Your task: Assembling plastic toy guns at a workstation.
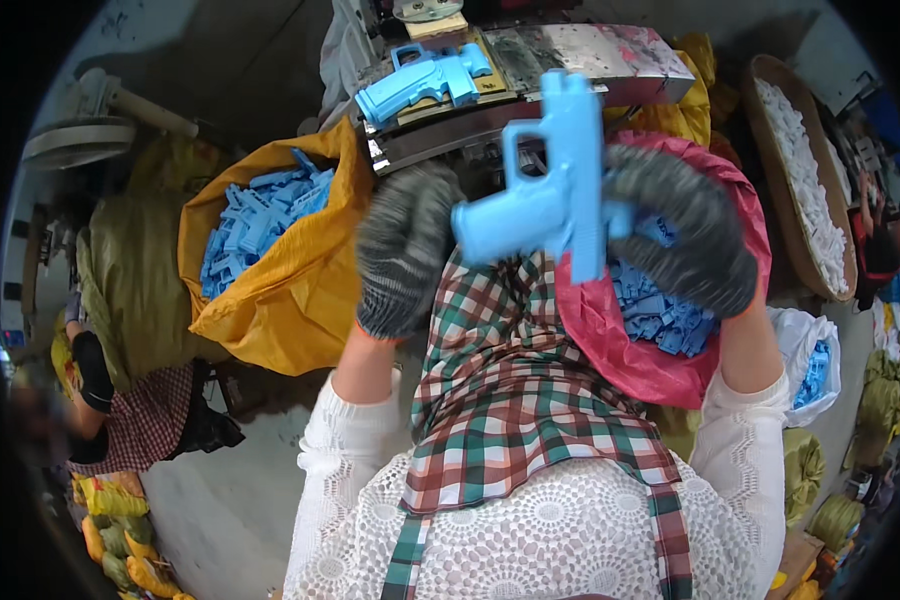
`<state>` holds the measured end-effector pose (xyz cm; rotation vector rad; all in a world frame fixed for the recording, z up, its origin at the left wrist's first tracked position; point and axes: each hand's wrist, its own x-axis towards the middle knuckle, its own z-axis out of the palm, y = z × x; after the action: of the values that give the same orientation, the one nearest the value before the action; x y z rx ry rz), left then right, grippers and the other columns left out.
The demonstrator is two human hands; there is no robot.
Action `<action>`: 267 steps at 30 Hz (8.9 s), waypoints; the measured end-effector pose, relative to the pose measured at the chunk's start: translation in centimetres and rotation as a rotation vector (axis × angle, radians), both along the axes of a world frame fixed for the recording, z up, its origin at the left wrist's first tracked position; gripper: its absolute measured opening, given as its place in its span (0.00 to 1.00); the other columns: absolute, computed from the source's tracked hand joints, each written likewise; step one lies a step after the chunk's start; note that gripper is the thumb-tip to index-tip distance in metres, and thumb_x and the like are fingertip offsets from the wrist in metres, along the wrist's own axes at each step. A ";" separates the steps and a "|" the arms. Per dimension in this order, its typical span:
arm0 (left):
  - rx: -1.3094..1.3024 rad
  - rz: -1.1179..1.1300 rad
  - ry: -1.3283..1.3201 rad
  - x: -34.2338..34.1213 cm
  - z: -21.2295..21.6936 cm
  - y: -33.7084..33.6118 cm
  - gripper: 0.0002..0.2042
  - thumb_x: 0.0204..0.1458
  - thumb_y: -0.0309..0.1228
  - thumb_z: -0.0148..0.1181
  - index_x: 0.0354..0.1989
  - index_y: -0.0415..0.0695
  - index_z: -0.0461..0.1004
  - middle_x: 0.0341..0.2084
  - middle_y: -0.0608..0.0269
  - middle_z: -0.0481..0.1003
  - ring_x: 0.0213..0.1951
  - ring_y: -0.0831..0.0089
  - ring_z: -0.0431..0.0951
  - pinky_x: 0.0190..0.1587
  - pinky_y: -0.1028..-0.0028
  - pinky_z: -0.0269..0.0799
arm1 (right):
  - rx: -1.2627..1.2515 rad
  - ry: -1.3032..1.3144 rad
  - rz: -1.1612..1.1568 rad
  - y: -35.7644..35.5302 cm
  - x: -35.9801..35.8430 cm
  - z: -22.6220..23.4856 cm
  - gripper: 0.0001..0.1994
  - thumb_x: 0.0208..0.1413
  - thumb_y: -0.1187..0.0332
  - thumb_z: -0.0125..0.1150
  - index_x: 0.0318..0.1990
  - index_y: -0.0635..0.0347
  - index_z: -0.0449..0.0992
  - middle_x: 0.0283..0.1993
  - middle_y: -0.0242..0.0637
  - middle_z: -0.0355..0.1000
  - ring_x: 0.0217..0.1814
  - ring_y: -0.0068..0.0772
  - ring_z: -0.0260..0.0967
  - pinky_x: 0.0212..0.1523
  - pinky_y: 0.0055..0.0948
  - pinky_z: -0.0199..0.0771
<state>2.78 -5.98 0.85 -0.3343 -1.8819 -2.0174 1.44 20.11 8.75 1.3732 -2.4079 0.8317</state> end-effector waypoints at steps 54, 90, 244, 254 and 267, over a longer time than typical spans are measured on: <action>-0.906 -0.674 -0.493 0.9 -4.8 -4.6 0.26 0.53 0.40 0.57 0.59 0.45 0.62 0.54 0.52 0.67 0.56 0.62 0.67 0.56 0.69 0.62 | 0.954 -0.267 -0.701 6.4 -4.6 -17.5 0.24 0.46 0.56 0.53 0.50 0.57 0.72 0.42 0.48 0.73 0.46 0.48 0.71 0.50 0.38 0.68; -1.261 0.512 0.351 -11.1 2.9 -6.2 0.28 0.47 0.41 0.62 0.56 0.42 0.65 0.51 0.46 0.68 0.55 0.52 0.66 0.58 0.62 0.59 | -0.043 -0.145 -0.179 0.4 0.6 -3.3 0.21 0.41 0.70 0.68 0.46 0.59 0.71 0.47 0.41 0.70 0.50 0.42 0.70 0.49 0.33 0.71; -0.838 0.620 0.511 -8.4 1.2 -2.7 0.16 0.53 0.27 0.54 0.51 0.37 0.68 0.50 0.49 0.69 0.52 0.58 0.69 0.55 0.64 0.61 | -0.277 -0.162 -0.266 4.8 -4.0 2.9 0.18 0.49 0.70 0.60 0.49 0.62 0.71 0.45 0.42 0.72 0.45 0.38 0.69 0.47 0.31 0.69; -1.601 0.501 0.139 -10.0 6.7 -4.5 0.25 0.48 0.45 0.59 0.53 0.49 0.67 0.41 0.53 0.74 0.45 0.54 0.71 0.47 0.59 0.66 | -0.331 -0.358 -0.162 0.1 -4.7 -2.3 0.22 0.41 0.71 0.70 0.48 0.57 0.73 0.46 0.34 0.72 0.49 0.26 0.69 0.51 0.27 0.69; -1.720 1.135 -0.219 -0.2 2.3 -19.4 0.34 0.45 0.48 0.61 0.60 0.47 0.60 0.55 0.50 0.64 0.56 0.49 0.63 0.60 0.55 0.54 | -0.070 0.012 -0.036 -7.7 -17.4 -4.0 0.20 0.49 0.70 0.60 0.52 0.55 0.71 0.57 0.39 0.66 0.59 0.39 0.62 0.59 0.32 0.62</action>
<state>2.60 -25.43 3.17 0.5077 -2.4669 0.4977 -15.92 12.44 4.74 1.3008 -2.3642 0.8879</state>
